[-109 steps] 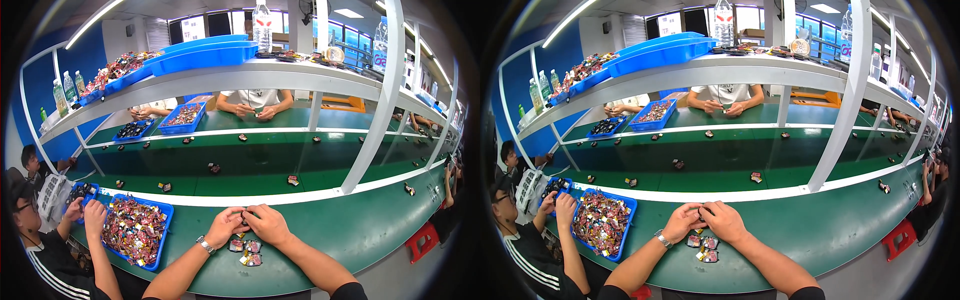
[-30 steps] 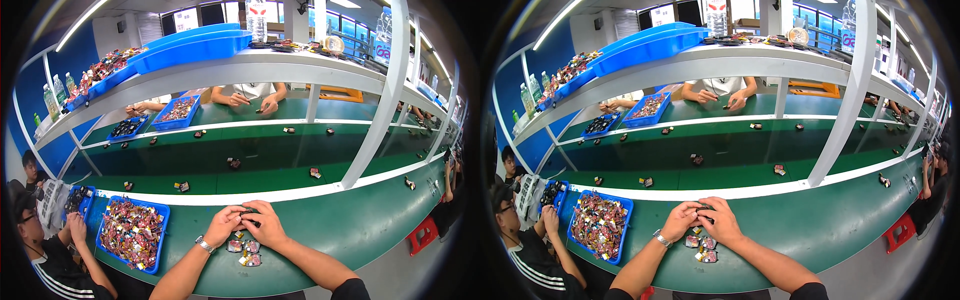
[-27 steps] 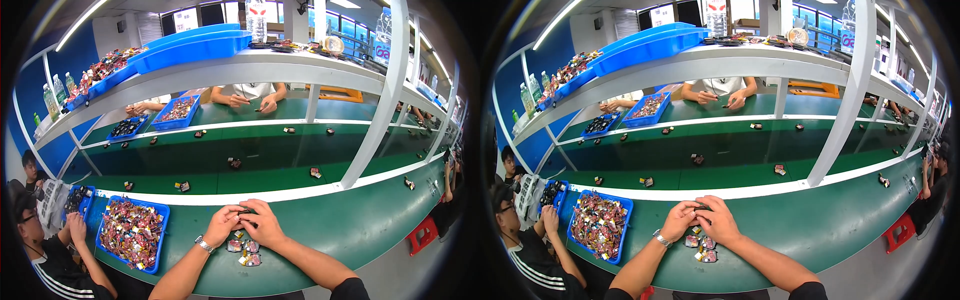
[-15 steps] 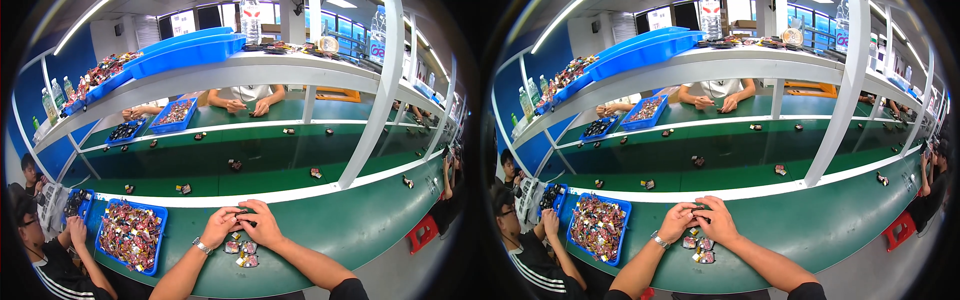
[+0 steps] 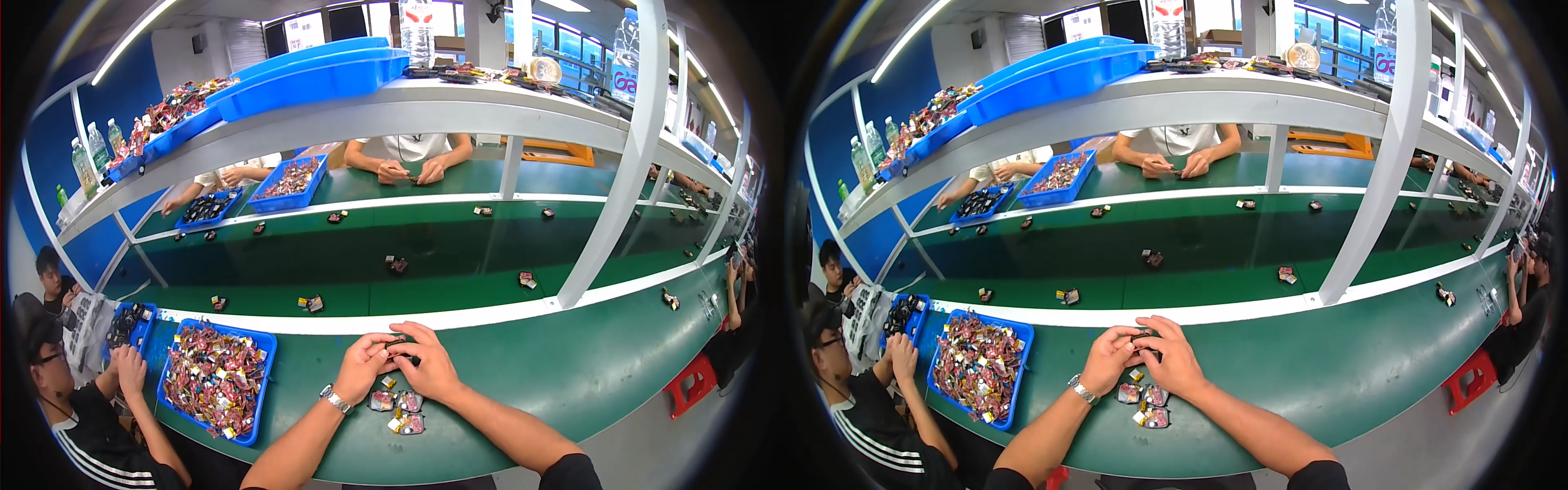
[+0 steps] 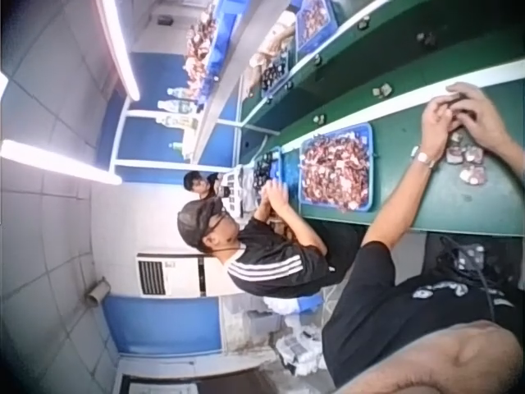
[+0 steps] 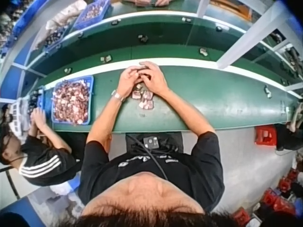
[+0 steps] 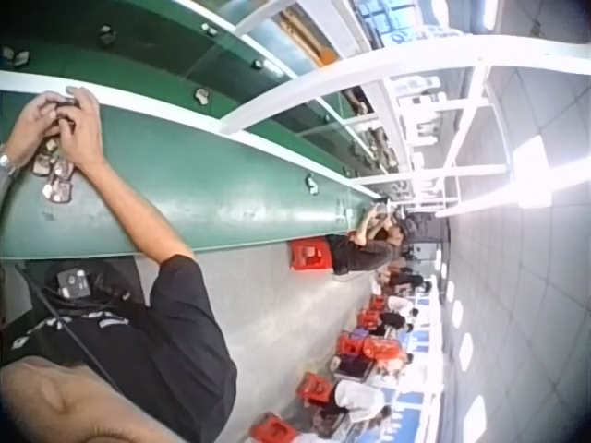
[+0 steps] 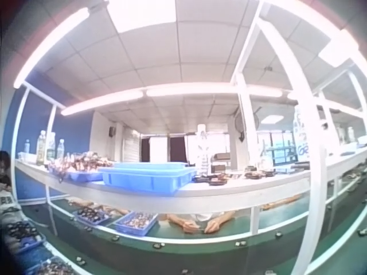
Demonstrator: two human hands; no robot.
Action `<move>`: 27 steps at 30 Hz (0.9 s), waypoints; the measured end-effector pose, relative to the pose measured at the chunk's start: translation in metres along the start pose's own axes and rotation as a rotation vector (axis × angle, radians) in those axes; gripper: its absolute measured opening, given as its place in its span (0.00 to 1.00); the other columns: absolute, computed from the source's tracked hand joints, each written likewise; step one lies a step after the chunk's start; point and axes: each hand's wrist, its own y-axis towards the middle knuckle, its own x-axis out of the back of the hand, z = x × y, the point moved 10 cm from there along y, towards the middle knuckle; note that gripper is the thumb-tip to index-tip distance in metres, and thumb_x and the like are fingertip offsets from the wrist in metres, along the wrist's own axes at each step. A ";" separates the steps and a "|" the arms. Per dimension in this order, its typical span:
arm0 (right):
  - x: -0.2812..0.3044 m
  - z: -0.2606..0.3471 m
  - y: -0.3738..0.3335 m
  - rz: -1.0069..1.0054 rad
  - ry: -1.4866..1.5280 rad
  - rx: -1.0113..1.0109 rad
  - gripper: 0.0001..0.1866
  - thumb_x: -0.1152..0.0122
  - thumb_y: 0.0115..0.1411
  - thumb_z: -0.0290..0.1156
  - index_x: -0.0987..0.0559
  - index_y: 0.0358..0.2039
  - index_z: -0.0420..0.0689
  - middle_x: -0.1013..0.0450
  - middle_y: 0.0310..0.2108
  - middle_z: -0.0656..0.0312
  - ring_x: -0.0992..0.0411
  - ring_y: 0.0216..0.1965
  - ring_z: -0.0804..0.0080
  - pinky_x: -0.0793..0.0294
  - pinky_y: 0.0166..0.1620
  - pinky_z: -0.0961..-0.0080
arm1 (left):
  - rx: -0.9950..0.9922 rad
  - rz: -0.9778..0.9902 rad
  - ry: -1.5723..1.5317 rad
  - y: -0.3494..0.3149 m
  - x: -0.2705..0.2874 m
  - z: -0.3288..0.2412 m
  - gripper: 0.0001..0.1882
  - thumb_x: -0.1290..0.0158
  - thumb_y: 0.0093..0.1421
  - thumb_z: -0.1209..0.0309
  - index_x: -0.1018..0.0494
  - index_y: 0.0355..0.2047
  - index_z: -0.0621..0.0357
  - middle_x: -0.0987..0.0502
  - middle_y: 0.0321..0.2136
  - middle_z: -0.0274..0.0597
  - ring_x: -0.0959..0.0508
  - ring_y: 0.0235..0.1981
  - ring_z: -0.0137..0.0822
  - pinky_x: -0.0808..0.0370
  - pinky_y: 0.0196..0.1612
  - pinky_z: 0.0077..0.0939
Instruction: Sorting and arranging small colorful charms or pins on a workbench in a workshop setting.
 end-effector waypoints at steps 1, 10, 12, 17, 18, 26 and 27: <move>0.001 0.001 0.000 -0.001 0.011 0.007 0.11 0.38 0.52 0.23 0.18 0.37 0.44 0.29 0.55 0.58 0.37 0.60 0.54 0.36 0.62 0.61 | 0.003 -0.001 -0.001 -0.002 -0.001 0.001 0.13 0.55 0.67 0.78 0.36 0.52 0.65 0.24 0.46 0.50 0.22 0.48 0.39 0.22 0.54 0.37; 0.021 0.031 0.004 -0.097 -0.144 0.201 0.10 0.34 0.48 0.22 0.20 0.33 0.43 0.27 0.42 0.59 0.29 0.45 0.59 0.25 0.45 0.68 | 0.032 0.007 -0.063 -0.001 -0.004 0.001 0.13 0.56 0.68 0.78 0.37 0.53 0.64 0.24 0.47 0.48 0.22 0.48 0.37 0.22 0.53 0.36; 0.022 0.033 0.003 -0.106 -0.209 0.263 0.10 0.33 0.46 0.22 0.20 0.32 0.44 0.27 0.40 0.61 0.28 0.41 0.61 0.24 0.41 0.70 | 0.035 0.009 -0.048 0.000 -0.005 0.001 0.14 0.56 0.68 0.78 0.37 0.53 0.64 0.24 0.47 0.48 0.22 0.48 0.37 0.21 0.52 0.35; 0.017 0.040 0.004 -0.062 -0.273 0.293 0.12 0.33 0.44 0.22 0.21 0.32 0.44 0.27 0.36 0.62 0.27 0.38 0.63 0.24 0.38 0.71 | 0.070 -0.004 -0.076 -0.001 -0.003 0.001 0.13 0.56 0.68 0.78 0.36 0.53 0.64 0.24 0.47 0.46 0.22 0.48 0.36 0.22 0.52 0.34; 0.016 0.042 0.004 -0.056 -0.271 0.296 0.12 0.33 0.44 0.22 0.21 0.32 0.44 0.27 0.36 0.62 0.27 0.38 0.63 0.24 0.38 0.71 | 0.067 -0.009 -0.079 -0.002 -0.002 0.001 0.13 0.56 0.68 0.78 0.36 0.53 0.64 0.24 0.47 0.46 0.22 0.48 0.36 0.22 0.52 0.34; 0.011 0.052 0.006 -0.051 -0.424 0.338 0.12 0.34 0.42 0.21 0.22 0.31 0.43 0.28 0.35 0.62 0.28 0.37 0.63 0.24 0.39 0.70 | 0.066 -0.005 -0.068 0.000 -0.005 0.002 0.13 0.57 0.68 0.79 0.36 0.52 0.64 0.25 0.48 0.50 0.22 0.48 0.39 0.21 0.52 0.34; 0.010 0.051 0.006 -0.050 -0.423 0.343 0.12 0.34 0.42 0.21 0.22 0.31 0.43 0.28 0.35 0.62 0.28 0.37 0.63 0.24 0.39 0.70 | 0.062 -0.008 -0.068 0.000 -0.003 0.001 0.13 0.57 0.68 0.79 0.36 0.52 0.64 0.25 0.48 0.50 0.22 0.48 0.39 0.21 0.52 0.34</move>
